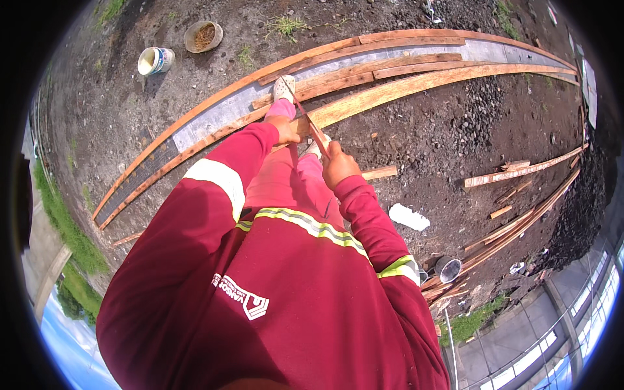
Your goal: The person walks across a cluttered construction yard, picks up a long wooden plank, and places it on a curved wooden frame. They then use a hand saw to cut the plank while stepping on it to hold it in place. After cutting, the person removes the cut piece and walks away.
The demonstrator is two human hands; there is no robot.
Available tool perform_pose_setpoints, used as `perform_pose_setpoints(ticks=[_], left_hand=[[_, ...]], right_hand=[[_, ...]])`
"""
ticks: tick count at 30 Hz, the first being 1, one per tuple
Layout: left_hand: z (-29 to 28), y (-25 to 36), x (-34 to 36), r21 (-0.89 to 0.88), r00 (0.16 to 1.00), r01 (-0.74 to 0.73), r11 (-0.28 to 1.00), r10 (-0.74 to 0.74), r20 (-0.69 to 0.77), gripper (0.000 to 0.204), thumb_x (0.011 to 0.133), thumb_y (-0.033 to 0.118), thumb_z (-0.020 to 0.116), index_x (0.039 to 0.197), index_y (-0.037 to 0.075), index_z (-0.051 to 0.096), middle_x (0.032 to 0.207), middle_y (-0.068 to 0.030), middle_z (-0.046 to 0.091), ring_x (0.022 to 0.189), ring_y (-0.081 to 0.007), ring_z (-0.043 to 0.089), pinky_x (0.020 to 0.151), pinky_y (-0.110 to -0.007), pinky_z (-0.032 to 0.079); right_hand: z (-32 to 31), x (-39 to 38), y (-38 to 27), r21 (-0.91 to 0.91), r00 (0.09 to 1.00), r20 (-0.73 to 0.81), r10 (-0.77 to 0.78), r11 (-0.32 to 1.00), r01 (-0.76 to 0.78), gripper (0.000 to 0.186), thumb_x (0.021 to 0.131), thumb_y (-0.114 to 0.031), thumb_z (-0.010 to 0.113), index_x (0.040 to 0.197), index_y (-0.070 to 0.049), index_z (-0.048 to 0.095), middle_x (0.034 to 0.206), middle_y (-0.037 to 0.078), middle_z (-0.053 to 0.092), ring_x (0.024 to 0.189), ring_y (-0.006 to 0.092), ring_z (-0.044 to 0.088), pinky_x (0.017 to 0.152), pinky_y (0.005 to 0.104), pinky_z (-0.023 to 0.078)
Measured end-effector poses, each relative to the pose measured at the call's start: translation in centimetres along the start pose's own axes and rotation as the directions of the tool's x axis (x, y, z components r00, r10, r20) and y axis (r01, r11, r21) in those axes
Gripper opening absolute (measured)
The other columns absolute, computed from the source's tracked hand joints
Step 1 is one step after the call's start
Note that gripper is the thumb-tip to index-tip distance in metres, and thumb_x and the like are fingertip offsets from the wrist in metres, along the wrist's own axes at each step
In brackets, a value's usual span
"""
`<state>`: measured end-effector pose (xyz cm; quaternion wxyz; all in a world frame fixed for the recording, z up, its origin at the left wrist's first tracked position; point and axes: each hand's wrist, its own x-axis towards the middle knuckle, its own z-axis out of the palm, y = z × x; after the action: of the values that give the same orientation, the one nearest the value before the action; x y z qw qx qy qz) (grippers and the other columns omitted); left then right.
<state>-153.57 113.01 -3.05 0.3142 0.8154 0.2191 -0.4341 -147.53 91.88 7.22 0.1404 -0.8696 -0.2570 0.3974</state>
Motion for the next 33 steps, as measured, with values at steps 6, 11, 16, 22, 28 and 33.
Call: perform_pose_setpoints(ticks=[6, 11, 16, 22, 28, 33], left_hand=[[0.6, -0.2, 0.2, -0.007, 0.999, 0.008, 1.000, -0.008, 0.039, 0.080, 0.060, 0.059, 0.062, 0.109, -0.005, 0.056, 0.111, -0.0229, 0.055, 0.107, -0.0325, 0.051, 0.092, -0.034, 0.038], [0.8, 0.1, -0.2, -0.005, 0.998, 0.028, 1.000, -0.028, 0.056, 0.078, 0.061, 0.056, 0.062, 0.108, -0.005, 0.057, 0.112, -0.0229, 0.055, 0.107, -0.0322, 0.051, 0.092, -0.034, 0.038], [0.8, -0.3, 0.0, 0.001, 1.000, -0.002, 1.000, 0.002, 0.013, 0.080, 0.061, 0.057, 0.061, 0.110, -0.006, 0.055, 0.113, -0.0237, 0.054, 0.107, -0.0330, 0.050, 0.092, -0.035, 0.038], [1.1, -0.5, 0.8, 0.015, 0.999, -0.004, 1.000, 0.004, 0.040, 0.082, 0.061, 0.060, 0.061, 0.111, -0.005, 0.055, 0.112, -0.0238, 0.054, 0.107, -0.0338, 0.051, 0.092, -0.036, 0.038], [1.5, 0.2, 0.0, 0.039, 0.999, 0.005, 0.999, -0.006, 0.034, 0.080, 0.060, 0.057, 0.062, 0.111, -0.004, 0.056, 0.112, -0.0236, 0.055, 0.106, -0.0340, 0.051, 0.092, -0.037, 0.038], [1.6, -0.2, 0.0, 0.023, 1.000, 0.004, 1.000, -0.004, 0.011, 0.084, 0.060, 0.060, 0.062, 0.113, -0.005, 0.054, 0.115, -0.0237, 0.053, 0.109, -0.0340, 0.049, 0.094, -0.036, 0.036]], right_hand=[[-6.8, -15.9, 3.9, 0.011, 0.987, 0.104, 0.123, 0.992, -0.125, 0.036, 0.081, -0.018, 0.055, 0.113, -0.010, 0.043, 0.075, 0.025, 0.060, 0.071, 0.0426, 0.059, 0.061, 0.0503, 0.048], [-1.7, -2.8, -0.3, -0.023, 0.996, 0.050, 0.069, 0.997, -0.068, 0.027, 0.083, -0.019, 0.054, 0.103, -0.004, 0.045, 0.078, 0.026, 0.060, 0.076, 0.0432, 0.058, 0.064, 0.0503, 0.046], [-1.0, -2.7, 0.5, -0.023, 0.996, 0.057, 0.068, 0.997, -0.067, 0.027, 0.083, -0.023, 0.053, 0.102, -0.006, 0.045, 0.076, 0.027, 0.059, 0.075, 0.0443, 0.058, 0.065, 0.0514, 0.046], [-6.5, -15.6, 2.8, 0.005, 0.997, 0.043, 0.069, 0.998, -0.069, 0.035, 0.081, -0.019, 0.056, 0.112, -0.010, 0.044, 0.070, 0.022, 0.061, 0.065, 0.0404, 0.060, 0.056, 0.0483, 0.048], [1.9, 2.4, 0.1, -0.006, 0.999, 0.010, 0.038, 0.999, -0.038, 0.026, 0.083, -0.022, 0.054, 0.100, -0.004, 0.045, 0.080, 0.027, 0.059, 0.079, 0.0448, 0.056, 0.066, 0.0496, 0.046], [-2.2, -8.5, 2.3, 0.011, 0.996, 0.050, 0.067, 0.998, -0.068, 0.030, 0.081, -0.023, 0.055, 0.104, -0.008, 0.044, 0.074, 0.027, 0.059, 0.072, 0.0443, 0.058, 0.063, 0.0523, 0.046]])
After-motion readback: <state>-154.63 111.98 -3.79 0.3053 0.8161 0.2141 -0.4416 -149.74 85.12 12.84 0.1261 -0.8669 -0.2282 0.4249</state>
